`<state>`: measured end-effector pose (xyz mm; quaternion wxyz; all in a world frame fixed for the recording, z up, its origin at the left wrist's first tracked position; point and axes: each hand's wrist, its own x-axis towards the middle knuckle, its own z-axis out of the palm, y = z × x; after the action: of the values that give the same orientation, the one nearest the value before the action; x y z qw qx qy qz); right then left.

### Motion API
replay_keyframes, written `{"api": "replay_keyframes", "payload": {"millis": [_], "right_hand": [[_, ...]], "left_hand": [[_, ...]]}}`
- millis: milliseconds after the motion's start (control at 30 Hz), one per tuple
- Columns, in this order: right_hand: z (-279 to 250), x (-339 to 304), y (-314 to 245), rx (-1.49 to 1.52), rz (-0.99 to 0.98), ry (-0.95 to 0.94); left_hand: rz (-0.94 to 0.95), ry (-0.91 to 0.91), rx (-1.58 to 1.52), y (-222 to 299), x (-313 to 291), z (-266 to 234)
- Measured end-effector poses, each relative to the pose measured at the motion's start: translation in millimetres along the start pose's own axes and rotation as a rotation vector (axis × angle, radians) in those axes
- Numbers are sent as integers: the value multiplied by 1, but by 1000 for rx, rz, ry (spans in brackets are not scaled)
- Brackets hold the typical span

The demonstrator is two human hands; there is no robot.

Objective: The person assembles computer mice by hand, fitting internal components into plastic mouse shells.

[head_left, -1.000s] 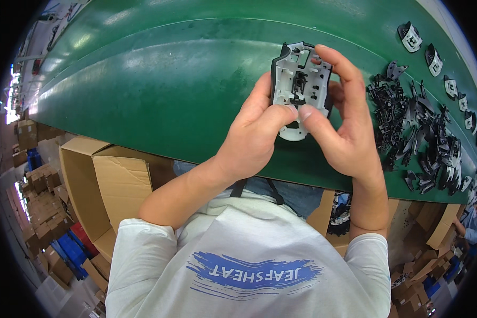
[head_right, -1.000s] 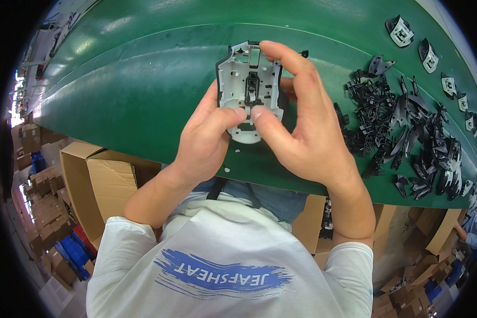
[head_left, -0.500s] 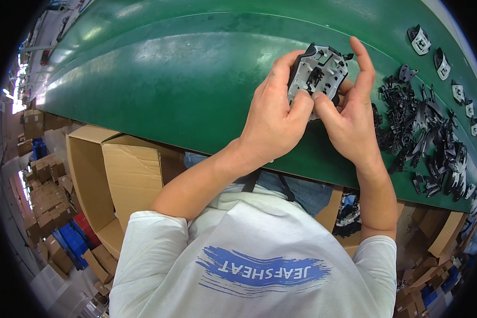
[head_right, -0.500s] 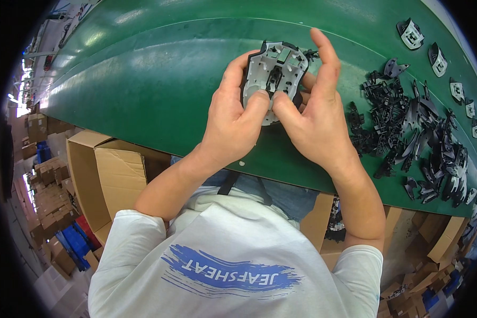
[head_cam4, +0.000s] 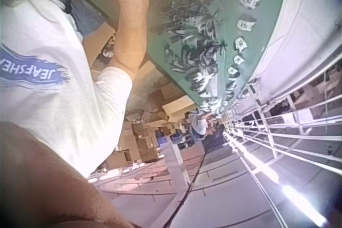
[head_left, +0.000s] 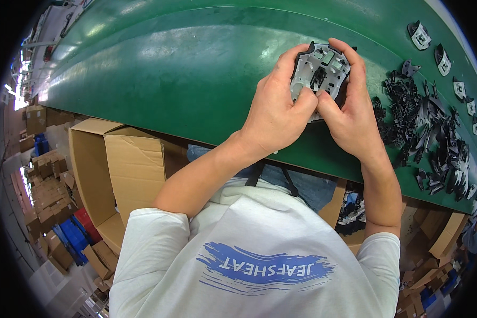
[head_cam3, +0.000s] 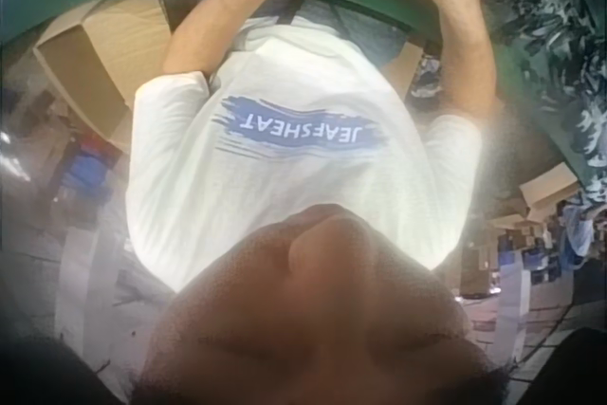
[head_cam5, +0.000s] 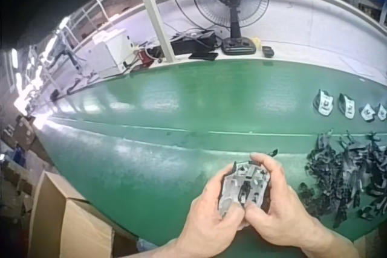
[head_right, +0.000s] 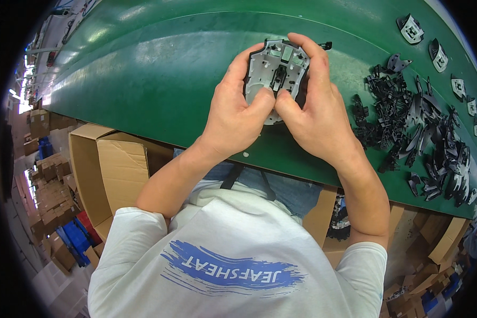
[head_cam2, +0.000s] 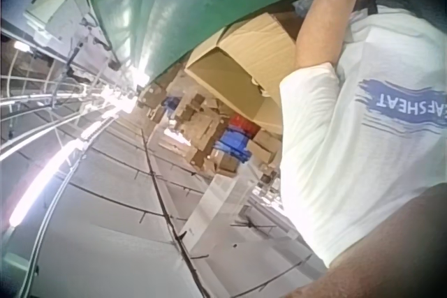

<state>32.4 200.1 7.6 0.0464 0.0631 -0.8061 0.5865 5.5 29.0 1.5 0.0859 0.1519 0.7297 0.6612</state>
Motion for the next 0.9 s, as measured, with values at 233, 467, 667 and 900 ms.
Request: {"api": "replay_keyframes", "payload": {"millis": [233,467,667,900], "right_hand": [[-4,2,-4,33,-11,-21],[-10,4,-6,260,46,1],[-14,3,-11,411,138,-96],[-30,4,-3,715,267,-293]], "left_hand": [[66,33,54,-1,-1,1],[-138,-248,-300,37,-4,-23],[-268,-303,-375,33,-4,-36],[-392,-280,-645,26,-5,-44]]}}
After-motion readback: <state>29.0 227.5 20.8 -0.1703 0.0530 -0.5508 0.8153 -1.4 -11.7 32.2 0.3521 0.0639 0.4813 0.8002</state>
